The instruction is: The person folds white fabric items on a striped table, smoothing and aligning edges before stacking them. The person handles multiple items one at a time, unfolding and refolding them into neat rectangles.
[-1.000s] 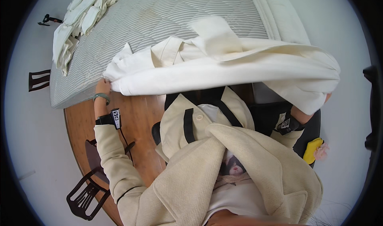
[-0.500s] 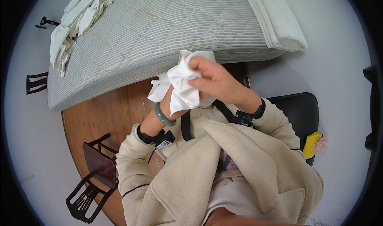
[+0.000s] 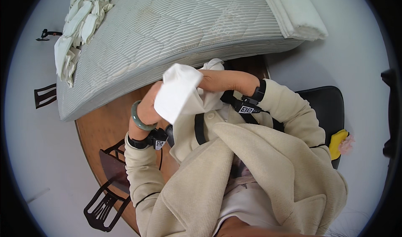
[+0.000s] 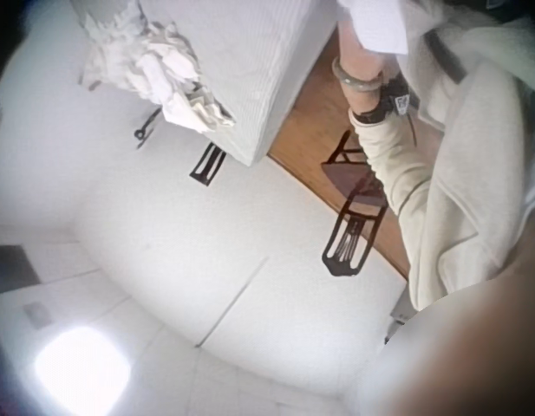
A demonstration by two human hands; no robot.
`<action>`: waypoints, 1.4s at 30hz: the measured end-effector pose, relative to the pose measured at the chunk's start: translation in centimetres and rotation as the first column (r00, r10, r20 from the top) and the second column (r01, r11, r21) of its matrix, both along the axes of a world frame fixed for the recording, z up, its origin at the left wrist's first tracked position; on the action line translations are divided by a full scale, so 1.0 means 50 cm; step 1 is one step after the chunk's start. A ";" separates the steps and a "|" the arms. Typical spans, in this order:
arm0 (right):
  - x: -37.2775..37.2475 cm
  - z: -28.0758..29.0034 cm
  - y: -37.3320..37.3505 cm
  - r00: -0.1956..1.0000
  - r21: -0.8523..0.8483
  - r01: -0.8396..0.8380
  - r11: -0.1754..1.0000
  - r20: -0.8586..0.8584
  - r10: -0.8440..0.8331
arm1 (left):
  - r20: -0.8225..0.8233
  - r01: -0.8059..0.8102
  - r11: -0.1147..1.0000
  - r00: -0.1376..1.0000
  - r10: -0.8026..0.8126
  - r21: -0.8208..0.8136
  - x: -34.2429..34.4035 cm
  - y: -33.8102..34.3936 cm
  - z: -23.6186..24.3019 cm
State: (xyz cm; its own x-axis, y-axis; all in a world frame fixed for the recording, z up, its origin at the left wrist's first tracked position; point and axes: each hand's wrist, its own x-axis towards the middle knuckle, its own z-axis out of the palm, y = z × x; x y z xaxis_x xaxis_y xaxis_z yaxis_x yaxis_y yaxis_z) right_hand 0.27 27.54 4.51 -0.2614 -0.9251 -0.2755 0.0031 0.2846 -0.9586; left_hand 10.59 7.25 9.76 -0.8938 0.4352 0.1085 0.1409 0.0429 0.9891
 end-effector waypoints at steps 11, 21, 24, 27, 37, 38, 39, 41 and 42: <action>-0.126 0.060 0.099 0.898 -0.383 0.421 0.822 0.047 -0.438 | -0.222 -0.618 0.715 0.786 0.577 -0.326 -0.021 -0.091 0.005; -0.082 0.089 0.022 0.907 -0.059 0.062 0.996 -0.414 -0.081 | -0.711 -0.849 0.528 0.372 0.596 -0.001 -0.093 -0.094 0.195; -0.110 0.041 0.002 0.807 -0.020 0.107 0.994 -0.582 -0.099 | -0.850 -0.838 0.546 0.290 0.440 -0.003 -0.090 -0.101 0.270; -0.126 -0.009 0.005 0.705 -0.113 0.185 0.976 -0.677 -0.211 | -0.916 -0.918 0.391 0.214 0.339 -0.070 -0.070 -0.105 0.343; -0.224 0.020 0.083 0.653 -0.182 0.413 0.892 -0.624 -0.430 | -0.603 -0.921 0.314 0.118 0.789 0.230 -0.040 -0.175 0.477; -0.237 0.032 0.095 0.613 -0.179 0.427 0.887 -0.663 -0.429 | -0.611 -0.928 0.305 0.116 0.783 0.215 -0.034 -0.199 0.483; -0.256 0.048 0.109 0.587 -0.154 0.447 0.881 -0.692 -0.419 | -0.765 -0.946 0.306 0.122 0.633 0.102 -0.026 -0.224 0.489; -0.290 0.079 0.135 0.558 -0.114 0.489 0.865 -0.721 -0.411 | -0.884 -0.974 0.227 0.113 0.453 -0.008 -0.010 -0.275 0.497; -0.306 0.097 0.149 0.515 -0.162 0.524 0.836 -0.721 -0.462 | -0.935 -0.982 0.178 0.118 0.335 -0.060 -0.003 -0.299 0.502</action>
